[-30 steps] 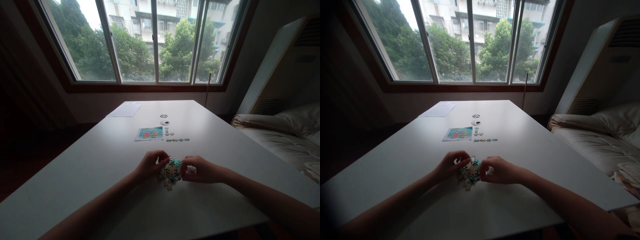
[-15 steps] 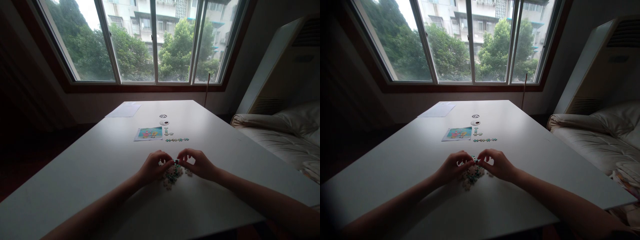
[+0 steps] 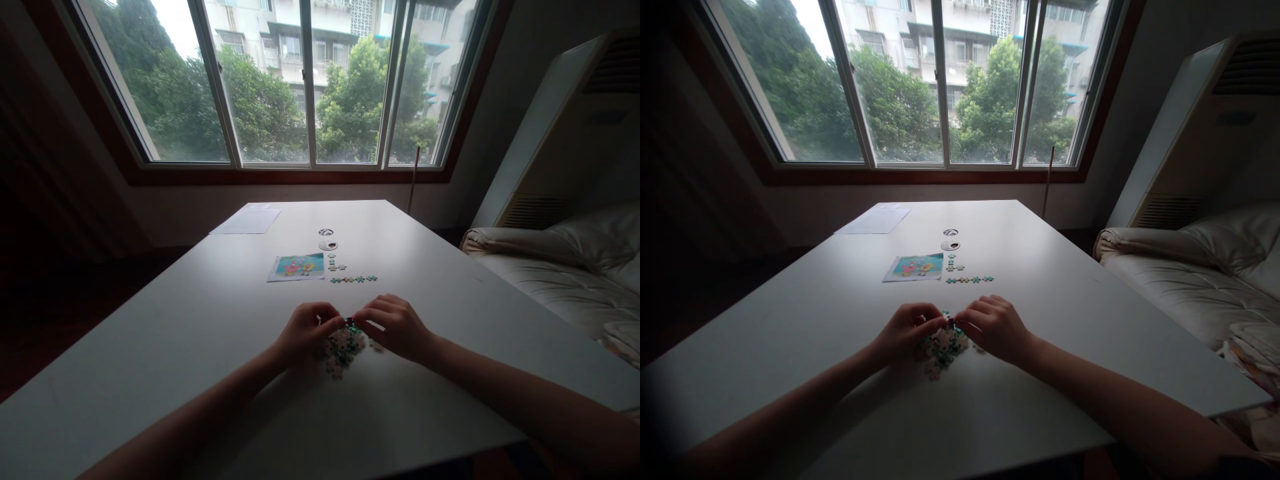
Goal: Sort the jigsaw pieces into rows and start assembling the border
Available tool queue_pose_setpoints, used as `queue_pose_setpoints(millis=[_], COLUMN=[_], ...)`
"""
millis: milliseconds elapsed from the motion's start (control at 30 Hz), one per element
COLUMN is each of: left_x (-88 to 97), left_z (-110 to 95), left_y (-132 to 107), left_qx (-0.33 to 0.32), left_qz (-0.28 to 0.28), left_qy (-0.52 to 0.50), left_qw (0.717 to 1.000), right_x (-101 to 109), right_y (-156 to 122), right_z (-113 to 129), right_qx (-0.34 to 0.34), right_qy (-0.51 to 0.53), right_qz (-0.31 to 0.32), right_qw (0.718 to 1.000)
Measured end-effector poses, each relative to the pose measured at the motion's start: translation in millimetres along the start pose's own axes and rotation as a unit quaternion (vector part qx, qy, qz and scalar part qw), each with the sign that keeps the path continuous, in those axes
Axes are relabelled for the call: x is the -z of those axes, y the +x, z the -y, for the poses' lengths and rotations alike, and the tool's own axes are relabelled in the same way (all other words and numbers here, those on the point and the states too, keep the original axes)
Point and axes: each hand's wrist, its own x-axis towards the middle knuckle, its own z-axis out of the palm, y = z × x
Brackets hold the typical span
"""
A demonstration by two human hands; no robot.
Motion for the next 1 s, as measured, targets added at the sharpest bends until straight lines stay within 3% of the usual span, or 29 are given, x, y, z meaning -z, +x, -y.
queue_pose_setpoints(millis=[200,467,567,833,1000], left_x=[1.3,5.2,7.0,9.9,10.5], left_z=[2,16,24,26,24], left_y=[0,4,5,6,6], left_qx=[-0.004,0.053,0.057,0.045,0.048], left_qz=[0.005,-0.138,-0.146,-0.137,-0.136], left_qy=[-0.025,-0.053,-0.065,-0.067,-0.074], left_qw=[1.0,0.988,0.986,0.987,0.987], right_x=[3,5,1,-26,-45], right_y=[2,1,7,44,53], right_z=[0,-17,-24,-53,-60], right_qx=[0.0,-0.1,-0.144,-0.22,-0.239], right_qy=[-0.011,0.053,0.096,0.162,0.136], right_qz=[-0.01,-0.043,-0.036,0.074,0.106], right_qw=[1.0,0.993,0.984,0.959,0.956])
